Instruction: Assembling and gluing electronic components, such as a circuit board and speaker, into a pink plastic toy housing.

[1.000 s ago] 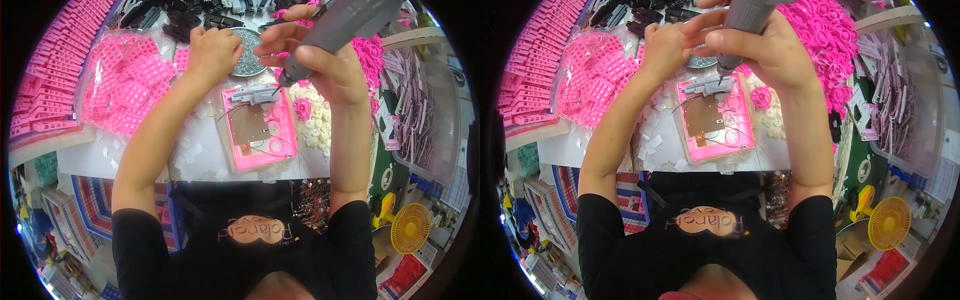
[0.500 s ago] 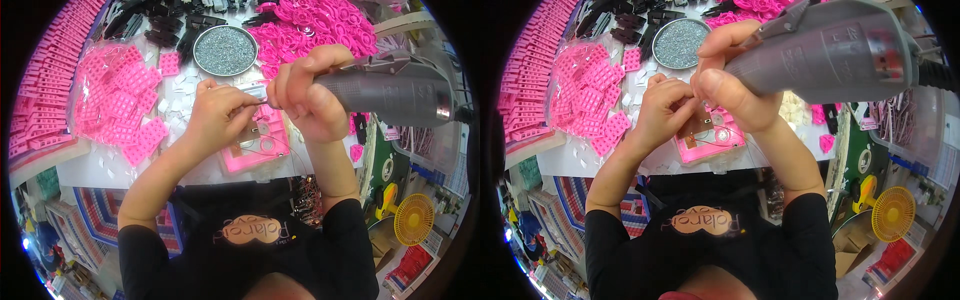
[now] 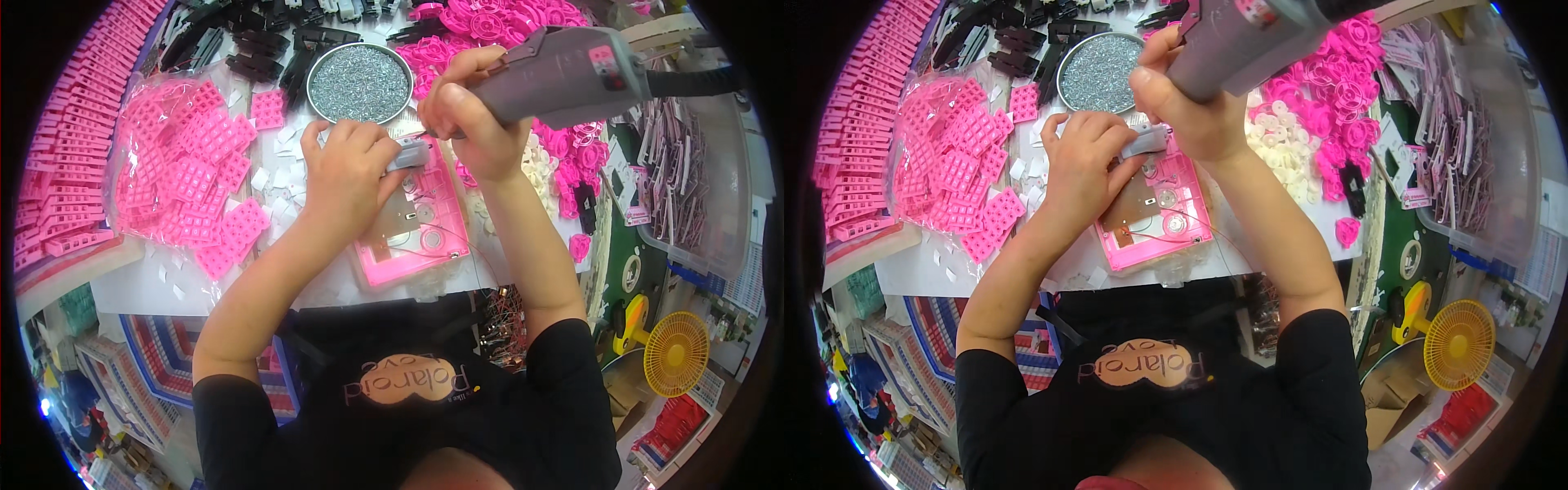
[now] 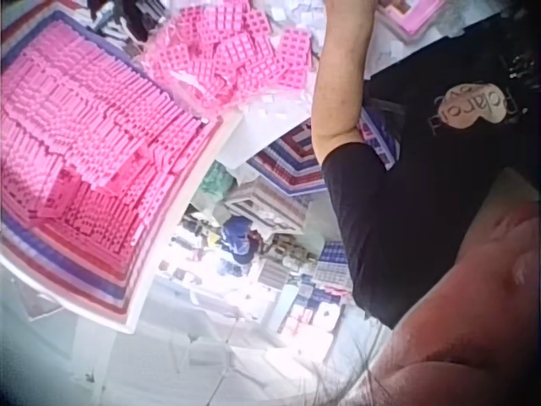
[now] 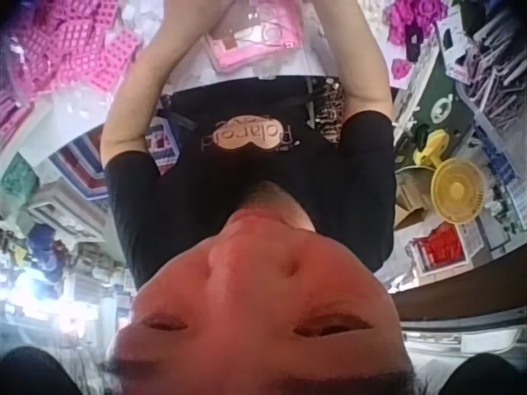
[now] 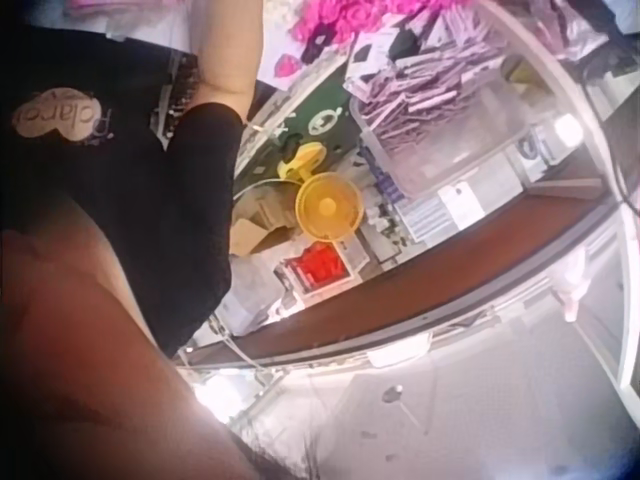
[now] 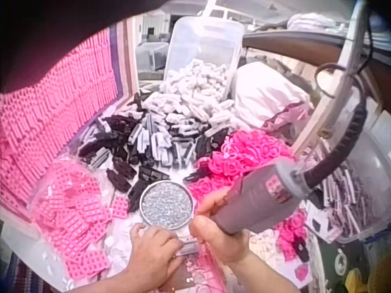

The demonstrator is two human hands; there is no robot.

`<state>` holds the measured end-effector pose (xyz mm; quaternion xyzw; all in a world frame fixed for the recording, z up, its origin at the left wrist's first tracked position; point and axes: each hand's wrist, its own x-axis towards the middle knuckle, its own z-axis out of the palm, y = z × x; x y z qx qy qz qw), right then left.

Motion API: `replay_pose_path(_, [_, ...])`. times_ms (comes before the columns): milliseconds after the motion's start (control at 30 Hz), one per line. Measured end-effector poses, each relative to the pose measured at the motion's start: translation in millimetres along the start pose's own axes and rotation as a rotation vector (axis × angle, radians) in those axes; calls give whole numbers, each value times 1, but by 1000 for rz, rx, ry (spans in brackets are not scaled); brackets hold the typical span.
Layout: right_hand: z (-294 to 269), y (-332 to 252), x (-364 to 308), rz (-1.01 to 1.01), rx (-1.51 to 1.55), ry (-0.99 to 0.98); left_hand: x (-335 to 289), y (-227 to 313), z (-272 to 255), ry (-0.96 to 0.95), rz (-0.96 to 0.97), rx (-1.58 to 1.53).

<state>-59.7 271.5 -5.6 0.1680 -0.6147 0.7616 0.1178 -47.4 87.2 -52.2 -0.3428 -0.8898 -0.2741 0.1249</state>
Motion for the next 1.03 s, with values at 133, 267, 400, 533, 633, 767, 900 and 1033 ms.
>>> replay_pose_path(133, [0,14,-3,-53,-149,-19,0,-1,0,-16,1,-24])
replay_pose_path(267, [8,16,-2,-86,-125,2,3,-1,2,-23,10,-66])
replay_pose_path(400, [1,9,5,29,-130,-89,9,-9,1,-98,36,-159])
replay_pose_path(533, [-21,-6,29,160,112,-179,7,-7,-14,-160,-43,-272])
replay_pose_path(633, [-45,-27,36,169,30,-42,-5,6,-75,-70,-111,-306])
replay_pose_path(767, [-105,3,3,356,-1077,-163,-53,-6,-183,-300,-145,-145])
replay_pose_path(900, [-85,22,-12,416,-1379,-100,-112,-6,-242,-994,-511,81])
replay_pose_path(1033, [-80,43,-10,290,-1392,-38,-129,9,-229,-883,-481,30])
